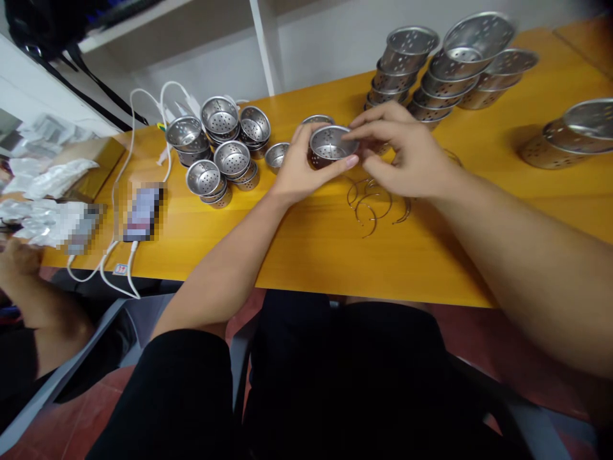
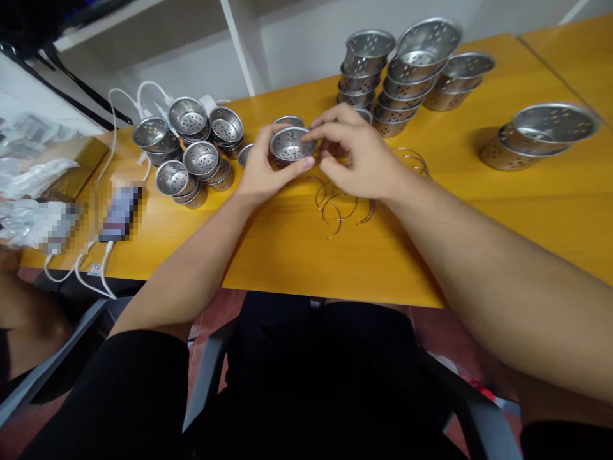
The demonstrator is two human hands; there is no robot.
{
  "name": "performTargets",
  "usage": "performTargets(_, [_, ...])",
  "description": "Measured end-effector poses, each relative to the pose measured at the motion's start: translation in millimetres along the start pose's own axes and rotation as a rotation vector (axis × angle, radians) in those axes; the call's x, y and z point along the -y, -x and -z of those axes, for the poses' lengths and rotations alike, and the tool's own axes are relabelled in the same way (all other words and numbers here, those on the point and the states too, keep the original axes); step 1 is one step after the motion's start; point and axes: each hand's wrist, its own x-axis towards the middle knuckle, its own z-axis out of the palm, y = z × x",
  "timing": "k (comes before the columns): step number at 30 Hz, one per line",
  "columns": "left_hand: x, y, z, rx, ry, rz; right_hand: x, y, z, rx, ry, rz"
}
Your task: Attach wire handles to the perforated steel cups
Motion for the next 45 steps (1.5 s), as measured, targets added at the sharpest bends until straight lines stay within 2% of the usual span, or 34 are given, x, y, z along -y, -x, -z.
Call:
performTargets(3, [-7.4,-5.3,23.1,-0.124,-0.050,0.114,2.8,-0.5,2.9,-0.022,-0.006,-0.095])
performTargets(6, [-9.0,-8.2,45.0,-0.189,-0.039,0.218,5.6,-1.3,5.2,-0.018,0.057,-0.139])
performTargets(11, [-6.6,-8.3,60.1,-0.224,-0.137,0.322,8.0,-1.9,6.3,-0.018,0.072,-0.150])
performTargets(17, [-8.8,-4.3,55.2,-0.222,-0.225,0.368,8.8,-1.4,6.4,-0.002,0.070,-0.148])
performTargets(23, [14.7,-1.5,47.8,-0.183,-0.165,0.374,4.0,-0.2,4.2,0.027,0.061,-0.143])
performTargets(25, [16.3,-0.9,46.3,-0.173,-0.188,0.395,3.0,0.2,3.9,0.039,0.086,-0.140])
performTargets(28, [2.8,1.0,45.4,-0.134,-0.316,0.449,6.7,-0.2,5.3,0.081,0.155,-0.149])
performTargets(31, [-23.5,2.6,46.6,-0.077,-0.459,0.488,18.4,-2.7,7.7,0.159,0.228,-0.188])
performTargets(34, [-50.2,1.0,48.8,-0.069,-0.511,0.503,33.6,-6.7,9.2,0.242,0.283,-0.277])
performTargets(37, [-68.5,-2.5,49.0,-0.048,-0.523,0.467,43.2,-10.2,11.0,0.280,0.294,-0.358])
performTargets(41, [-74.1,-3.1,40.4,0.077,-0.476,0.329,41.3,-13.8,17.7,0.372,0.336,-0.303])
performTargets(45, [-64.8,-0.9,26.0,0.126,-0.490,0.304,33.9,-18.4,26.8,0.646,0.500,-0.245])
